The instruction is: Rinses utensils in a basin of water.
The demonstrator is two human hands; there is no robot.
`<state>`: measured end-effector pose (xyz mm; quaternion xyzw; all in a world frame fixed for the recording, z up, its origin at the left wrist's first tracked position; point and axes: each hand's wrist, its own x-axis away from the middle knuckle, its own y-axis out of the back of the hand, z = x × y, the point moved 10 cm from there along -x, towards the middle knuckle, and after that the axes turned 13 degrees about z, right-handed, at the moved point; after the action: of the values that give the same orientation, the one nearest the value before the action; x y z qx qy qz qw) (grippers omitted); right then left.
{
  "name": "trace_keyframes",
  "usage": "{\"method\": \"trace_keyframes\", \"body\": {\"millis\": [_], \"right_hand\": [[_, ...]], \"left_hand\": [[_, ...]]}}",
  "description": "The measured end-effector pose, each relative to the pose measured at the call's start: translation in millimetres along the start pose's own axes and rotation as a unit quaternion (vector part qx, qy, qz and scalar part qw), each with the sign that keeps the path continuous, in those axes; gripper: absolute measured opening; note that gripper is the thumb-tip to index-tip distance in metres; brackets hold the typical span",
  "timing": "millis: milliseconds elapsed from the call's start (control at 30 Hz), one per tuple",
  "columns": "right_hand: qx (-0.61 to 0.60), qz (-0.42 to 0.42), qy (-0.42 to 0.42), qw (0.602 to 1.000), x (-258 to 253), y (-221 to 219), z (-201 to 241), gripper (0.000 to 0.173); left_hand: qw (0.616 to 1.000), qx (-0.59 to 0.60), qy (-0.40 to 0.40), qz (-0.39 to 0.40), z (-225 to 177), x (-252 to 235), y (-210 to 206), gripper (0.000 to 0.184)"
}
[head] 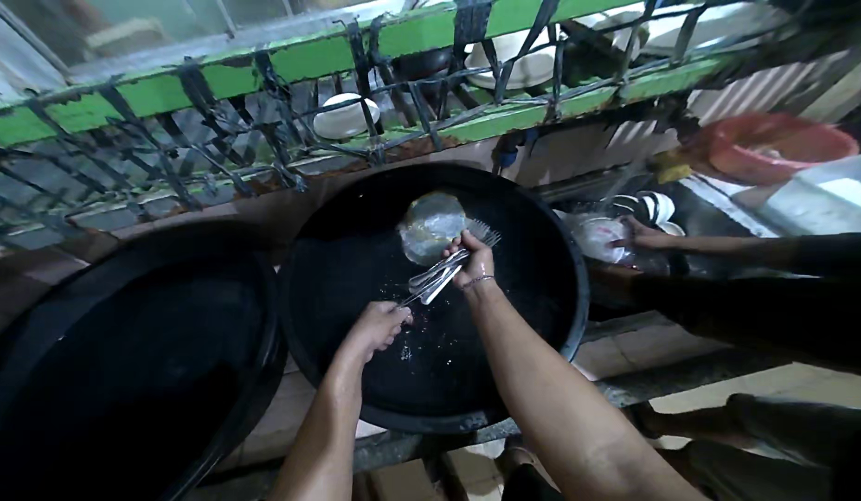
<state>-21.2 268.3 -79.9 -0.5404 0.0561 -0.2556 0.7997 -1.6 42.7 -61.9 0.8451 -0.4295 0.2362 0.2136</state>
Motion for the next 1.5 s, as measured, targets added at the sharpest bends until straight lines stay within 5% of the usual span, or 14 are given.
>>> {"method": "trace_keyframes", "body": {"millis": [200,367,567,700,833,933,1067,1267,1400,1500], "right_hand": [[-0.009,-0.019,0.013,1.000,7,-6,0,0.018],[0.034,-0.023,0.008,0.999,9,-6,-2,0.011],[0.055,0.026,-0.027,0.998,-1,-4,-4,0.023],[0.121,0.100,-0.120,0.980,16,-29,-45,0.049],[0.248,0.080,-0.177,0.949,22,-10,-67,0.031],[0.251,0.019,-0.171,0.953,21,16,-63,0.019],[0.165,0.025,-0.166,0.972,19,17,-65,0.025],[0.052,0.137,-0.173,0.974,31,-38,-63,0.028],[0.045,0.200,-0.157,0.966,26,-42,-52,0.037],[0.117,0.171,-0.146,0.967,11,-12,-51,0.033]], "left_hand": [[0.999,-0.037,-0.026,-0.020,-13,8,-22,0.044],[0.971,-0.216,-0.038,-0.100,-25,28,-7,0.054],[0.984,0.021,-0.099,-0.146,-13,63,21,0.055],[0.995,-0.017,-0.020,-0.098,-31,23,-4,0.061],[0.983,-0.161,0.084,-0.014,-23,-11,-23,0.062],[0.938,-0.310,0.132,-0.077,-13,-6,-7,0.066],[0.958,-0.267,0.081,-0.067,-17,-25,-4,0.103],[0.994,-0.030,-0.018,0.099,-40,-51,-27,0.051],[0.983,0.112,0.031,0.144,-26,-50,-37,0.008],[0.975,0.098,0.086,0.180,-8,-50,-42,0.012]]}}
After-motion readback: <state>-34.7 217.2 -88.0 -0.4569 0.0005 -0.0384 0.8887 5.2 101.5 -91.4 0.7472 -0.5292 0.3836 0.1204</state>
